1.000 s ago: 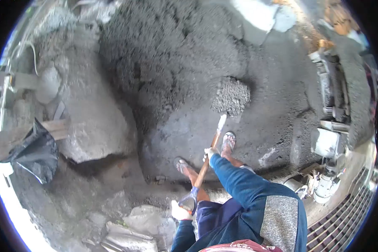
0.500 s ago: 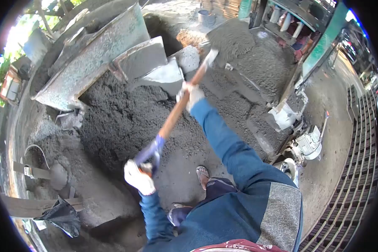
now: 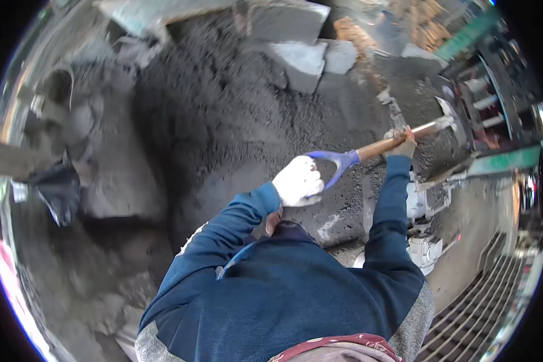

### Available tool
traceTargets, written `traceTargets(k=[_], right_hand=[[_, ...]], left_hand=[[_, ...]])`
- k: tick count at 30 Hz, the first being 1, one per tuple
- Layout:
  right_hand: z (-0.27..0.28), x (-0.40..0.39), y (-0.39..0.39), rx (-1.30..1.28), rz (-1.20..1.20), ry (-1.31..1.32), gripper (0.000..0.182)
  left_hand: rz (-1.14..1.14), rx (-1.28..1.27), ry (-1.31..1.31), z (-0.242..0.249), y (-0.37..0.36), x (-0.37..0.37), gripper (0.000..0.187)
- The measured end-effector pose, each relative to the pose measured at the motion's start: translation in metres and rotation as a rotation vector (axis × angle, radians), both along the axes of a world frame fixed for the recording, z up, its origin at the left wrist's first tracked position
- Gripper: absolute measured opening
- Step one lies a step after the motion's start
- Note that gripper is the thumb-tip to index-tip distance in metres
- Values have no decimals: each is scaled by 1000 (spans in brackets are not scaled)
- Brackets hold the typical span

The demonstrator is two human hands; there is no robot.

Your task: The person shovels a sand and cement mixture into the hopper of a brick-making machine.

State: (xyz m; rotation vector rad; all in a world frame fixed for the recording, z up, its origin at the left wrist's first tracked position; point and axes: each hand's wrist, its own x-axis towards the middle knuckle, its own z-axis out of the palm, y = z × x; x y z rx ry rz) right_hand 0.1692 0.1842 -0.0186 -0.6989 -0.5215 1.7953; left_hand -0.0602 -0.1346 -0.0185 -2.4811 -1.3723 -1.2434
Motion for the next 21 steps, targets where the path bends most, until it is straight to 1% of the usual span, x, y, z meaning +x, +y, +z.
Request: traceTargets(k=[2,3,4,6,8,9,10,11,12,13,14,15,16,17,18,19,20,21], right_hand=[[8,-26,-52,32,79,-11,22],[11,-43,-74,38,133,-28,20],[13,-60,-94,49,180,-40,18],[3,-92,-125,36,287,-51,17],[-28,-130,-151,-21,399,-45,17],[-52,-152,-171,-45,406,-150,17],[-80,-174,-195,-65,414,-255,18],[-107,-196,-221,-152,432,-399,21],[-142,-215,-246,-243,449,-544,24],[-201,-231,-266,-361,455,-635,22],[-253,-245,-288,-560,642,-856,18],[-295,-244,-335,-552,638,-822,15],[-339,-236,-386,-615,682,-787,14],[-405,-220,-439,-751,749,-719,15],[-429,-208,-493,-827,878,-737,12],[-443,-192,-544,-913,952,-712,11],[-456,-175,-589,-906,1030,-801,12],[-456,-164,-627,-969,1075,-851,13]], left_hand=[[15,-165,-89,-12,-49,-13,34],[47,-207,-197,-10,-76,-20,37],[84,-299,-308,-15,-106,-25,35],[308,-516,-848,-30,-166,-31,28],[525,-735,-1387,-43,-218,-35,21],[662,-583,-1836,-45,-228,-35,21],[801,-518,-1914,-78,-245,-39,22],[941,-439,-1984,-111,-261,-43,24],[989,-421,-2127,-125,-281,-45,26],[1067,-386,-2236,-141,-300,-43,31],[1151,-346,-2340,-156,-322,-38,37],[1205,-352,-2462,-173,-358,-25,42],[1260,-354,-2580,-183,-399,-9,47],[1310,-364,-2645,-183,-436,7,52],[1395,-302,-2679,-182,-475,30,50],[1647,-317,-2588,-179,-498,49,48],[2083,-567,-2281,-144,-496,50,43],[2211,-665,-2220,-140,-515,61,40]])
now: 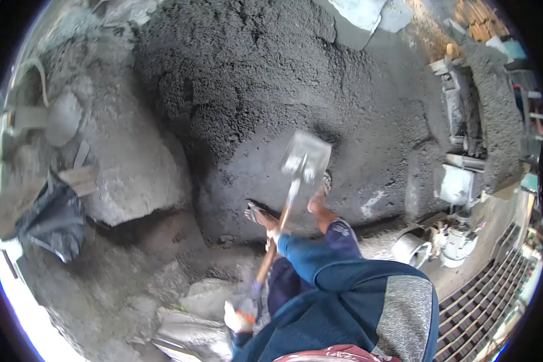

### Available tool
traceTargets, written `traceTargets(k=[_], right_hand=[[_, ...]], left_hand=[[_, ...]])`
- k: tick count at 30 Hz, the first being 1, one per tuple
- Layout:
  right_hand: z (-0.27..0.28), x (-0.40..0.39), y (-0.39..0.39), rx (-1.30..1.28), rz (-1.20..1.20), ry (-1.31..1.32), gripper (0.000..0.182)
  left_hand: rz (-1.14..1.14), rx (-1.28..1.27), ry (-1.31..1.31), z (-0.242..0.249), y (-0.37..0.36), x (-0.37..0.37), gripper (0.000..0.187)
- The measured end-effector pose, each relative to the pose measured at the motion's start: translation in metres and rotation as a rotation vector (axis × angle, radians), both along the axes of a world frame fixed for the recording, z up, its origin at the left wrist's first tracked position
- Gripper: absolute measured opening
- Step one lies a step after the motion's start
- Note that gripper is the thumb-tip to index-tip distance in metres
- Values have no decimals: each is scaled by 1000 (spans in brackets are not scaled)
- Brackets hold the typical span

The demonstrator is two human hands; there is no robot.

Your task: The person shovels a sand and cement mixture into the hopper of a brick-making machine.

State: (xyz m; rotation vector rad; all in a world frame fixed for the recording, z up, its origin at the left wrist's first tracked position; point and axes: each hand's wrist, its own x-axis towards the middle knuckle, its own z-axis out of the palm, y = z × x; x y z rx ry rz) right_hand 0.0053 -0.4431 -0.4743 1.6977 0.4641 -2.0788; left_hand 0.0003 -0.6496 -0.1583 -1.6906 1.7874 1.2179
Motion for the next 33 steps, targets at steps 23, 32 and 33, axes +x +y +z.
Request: traceTargets(k=[23,32,33], right_hand=[[-18,24,252,166,-350,-45,10],[285,-41,387,501,-701,367,28],[311,-52,415,510,-721,476,28]], left_hand=[[85,564,137,-149,144,30,34],[-288,370,448,-70,236,-65,40],[-396,616,493,-13,263,-91,38]])
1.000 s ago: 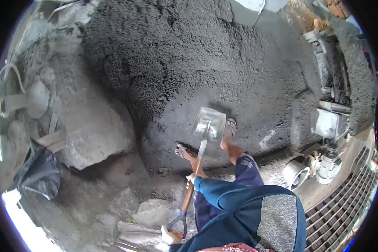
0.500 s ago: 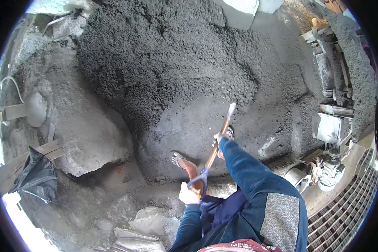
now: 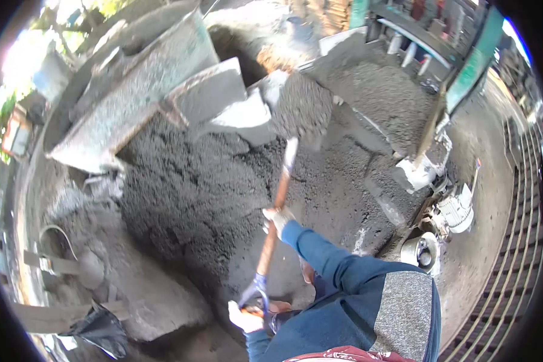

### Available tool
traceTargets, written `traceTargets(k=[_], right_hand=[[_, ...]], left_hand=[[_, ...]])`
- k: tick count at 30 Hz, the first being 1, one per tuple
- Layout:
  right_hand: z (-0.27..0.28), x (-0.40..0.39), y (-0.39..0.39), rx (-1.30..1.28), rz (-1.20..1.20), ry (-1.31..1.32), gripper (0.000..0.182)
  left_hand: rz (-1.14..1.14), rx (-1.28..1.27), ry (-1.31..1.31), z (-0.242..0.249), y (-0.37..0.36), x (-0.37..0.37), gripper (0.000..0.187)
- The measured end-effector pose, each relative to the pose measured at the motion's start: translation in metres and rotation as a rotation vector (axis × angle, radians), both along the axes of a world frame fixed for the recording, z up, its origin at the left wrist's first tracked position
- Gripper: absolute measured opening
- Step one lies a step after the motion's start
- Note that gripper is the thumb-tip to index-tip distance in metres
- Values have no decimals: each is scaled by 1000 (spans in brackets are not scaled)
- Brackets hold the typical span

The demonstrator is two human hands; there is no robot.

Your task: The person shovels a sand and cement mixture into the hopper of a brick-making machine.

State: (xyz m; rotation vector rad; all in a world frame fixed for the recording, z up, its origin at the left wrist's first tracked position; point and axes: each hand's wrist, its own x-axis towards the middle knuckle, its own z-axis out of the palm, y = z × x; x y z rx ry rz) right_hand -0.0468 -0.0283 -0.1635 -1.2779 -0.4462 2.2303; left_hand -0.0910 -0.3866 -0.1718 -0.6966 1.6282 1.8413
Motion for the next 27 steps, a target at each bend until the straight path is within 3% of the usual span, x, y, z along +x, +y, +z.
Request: traceTargets(k=[2,3,4,5,6,7,9,10,11,12,13,14,15,16,17,18,20,21,22,24,26,27], right_hand=[[80,-20,56,63,-56,213,26],[122,-28,83,146,-94,319,23],[145,-40,116,167,-144,477,18],[183,-43,146,271,-135,605,18],[219,-38,169,466,-135,859,19],[247,-43,201,390,-193,837,21],[318,-12,230,406,-334,812,19],[306,-9,277,295,-307,1064,14],[288,6,313,342,-371,1183,8],[308,33,301,496,-550,826,8],[305,62,289,452,-537,840,11],[245,85,337,704,-572,523,8],[243,106,312,523,-488,677,14],[195,126,339,570,-303,729,14],[183,137,326,529,-252,665,20],[173,145,293,481,-211,597,26],[150,136,238,532,-95,617,26],[161,122,197,495,-149,457,25],[160,108,167,438,-119,458,23],[155,82,113,342,-80,461,20],[132,53,65,187,-3,438,18],[109,37,40,78,6,395,18]], left_hand=[[-43,111,494,65,76,-47,33],[-95,313,505,97,105,-71,33],[-178,272,571,174,145,-73,34],[-231,357,626,207,170,-92,34],[-288,290,943,224,196,-119,34],[-347,-32,1596,269,226,-127,28],[-343,231,1429,347,281,-100,12],[-477,320,1589,364,304,-107,11],[-649,311,1975,386,320,-104,6],[-579,384,2291,401,341,-88,10],[-563,466,2513,413,351,-66,19],[-847,377,2504,398,347,-52,26],[-957,419,2349,364,342,-35,34],[-1265,310,2196,326,331,-24,36],[-1529,159,2023,289,320,-12,38],[-1258,258,2033,250,295,3,35],[-1106,342,1909,186,245,9,34],[-1085,339,1771,176,218,12,33],[-1062,347,1644,172,191,14,33],[-1008,354,835,198,135,24,23],[-735,324,383,165,77,17,27],[-582,349,268,161,57,12,38]])
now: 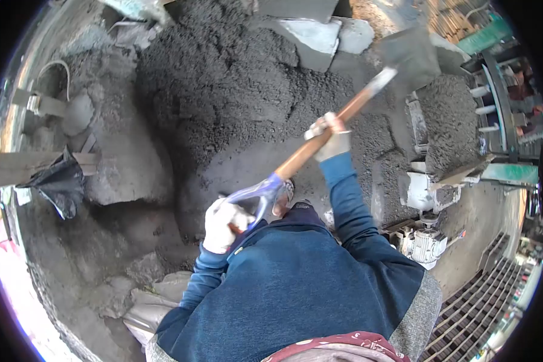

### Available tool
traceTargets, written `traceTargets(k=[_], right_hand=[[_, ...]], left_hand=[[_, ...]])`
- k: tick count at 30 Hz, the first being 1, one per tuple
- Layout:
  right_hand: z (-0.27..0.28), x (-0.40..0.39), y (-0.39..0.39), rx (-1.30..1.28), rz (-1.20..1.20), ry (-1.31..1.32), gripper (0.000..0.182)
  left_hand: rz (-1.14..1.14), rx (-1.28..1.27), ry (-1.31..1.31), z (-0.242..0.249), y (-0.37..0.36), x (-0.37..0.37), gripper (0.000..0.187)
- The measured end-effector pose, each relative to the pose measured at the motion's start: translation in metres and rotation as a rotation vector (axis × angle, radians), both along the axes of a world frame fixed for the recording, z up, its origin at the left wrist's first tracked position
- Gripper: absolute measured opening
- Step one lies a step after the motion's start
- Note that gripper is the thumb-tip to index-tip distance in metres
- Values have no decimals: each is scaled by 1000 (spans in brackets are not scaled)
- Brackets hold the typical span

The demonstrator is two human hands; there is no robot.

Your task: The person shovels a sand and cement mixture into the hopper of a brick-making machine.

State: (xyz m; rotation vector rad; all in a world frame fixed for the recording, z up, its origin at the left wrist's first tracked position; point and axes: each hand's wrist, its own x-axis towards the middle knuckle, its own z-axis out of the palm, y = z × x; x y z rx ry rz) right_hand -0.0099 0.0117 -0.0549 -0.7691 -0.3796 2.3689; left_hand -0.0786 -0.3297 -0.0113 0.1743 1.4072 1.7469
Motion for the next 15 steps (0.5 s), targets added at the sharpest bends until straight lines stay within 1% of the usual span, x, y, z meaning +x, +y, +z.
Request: traceTargets(k=[1,3,4,5,7,9,10,13,14,15], right_hand=[[-28,-17,-26,-105,27,-46,19],[-78,-46,-75,-240,47,-278,16],[-105,-58,-99,-301,92,-373,15],[-131,-69,-121,-359,140,-470,14],[-179,-86,-170,-362,260,-639,12],[-230,-98,-212,-492,426,-707,13],[-253,-103,-234,-499,464,-731,13],[-319,-119,-281,-518,559,-806,15],[-343,-124,-293,-524,582,-835,14],[-348,-131,-302,-531,604,-861,14]], left_hand=[[152,22,-232,-8,-21,-2,40],[280,13,-468,-35,-70,-10,36],[286,-9,-511,-28,-82,-13,34],[350,-32,-597,-33,-97,-18,33],[456,-55,-759,-36,-122,-27,33],[512,-64,-792,-42,-145,-36,31],[571,-77,-816,-40,-151,-42,31],[672,-146,-841,-54,-170,-57,34],[663,-135,-860,-63,-172,-64,37],[652,-128,-879,-68,-169,-69,38]])
